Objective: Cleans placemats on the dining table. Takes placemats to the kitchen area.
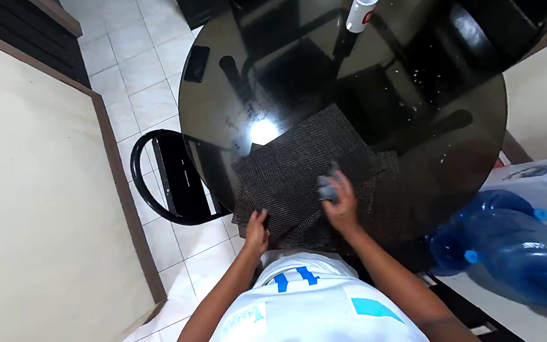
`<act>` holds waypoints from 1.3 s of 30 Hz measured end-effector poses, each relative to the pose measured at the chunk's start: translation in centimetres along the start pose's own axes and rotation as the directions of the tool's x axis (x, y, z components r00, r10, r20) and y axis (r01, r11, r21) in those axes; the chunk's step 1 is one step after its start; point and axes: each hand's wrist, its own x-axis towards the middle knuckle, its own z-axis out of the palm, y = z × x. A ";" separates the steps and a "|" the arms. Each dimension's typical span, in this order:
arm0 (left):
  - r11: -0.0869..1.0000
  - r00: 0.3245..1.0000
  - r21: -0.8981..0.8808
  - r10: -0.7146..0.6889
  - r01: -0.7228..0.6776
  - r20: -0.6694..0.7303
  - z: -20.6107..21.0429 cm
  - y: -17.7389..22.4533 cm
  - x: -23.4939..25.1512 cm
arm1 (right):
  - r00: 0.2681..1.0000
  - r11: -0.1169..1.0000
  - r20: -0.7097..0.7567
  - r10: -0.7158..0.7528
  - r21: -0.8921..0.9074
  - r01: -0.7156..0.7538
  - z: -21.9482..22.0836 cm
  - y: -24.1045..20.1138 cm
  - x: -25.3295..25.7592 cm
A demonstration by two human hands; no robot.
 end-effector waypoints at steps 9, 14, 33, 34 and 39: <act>0.977 0.994 0.187 -0.106 0.102 0.012 -2.5 -1.3 0.9 | 0.689 0.859 0.669 -0.279 -0.147 0.490 11.8 -1.2 0.9; 0.976 0.995 0.197 -0.095 0.093 0.002 -2.8 -0.8 0.5 | 0.946 0.872 0.324 -0.016 -0.459 0.172 1.6 6.4 5.2; 0.864 0.992 0.501 -0.104 0.057 0.067 -6.8 -1.7 -0.3 | 0.481 0.781 0.787 -0.387 0.001 0.625 15.0 -3.0 -1.4; 0.862 0.994 0.504 -0.093 0.055 0.050 -7.0 -1.6 -0.3 | 0.544 0.795 0.755 -0.367 -0.050 0.605 14.5 -2.9 -0.5; 0.892 0.999 0.450 -0.041 0.037 0.001 -7.3 -1.5 -0.5 | 0.883 0.826 0.420 -0.209 -0.407 0.390 5.8 3.8 7.1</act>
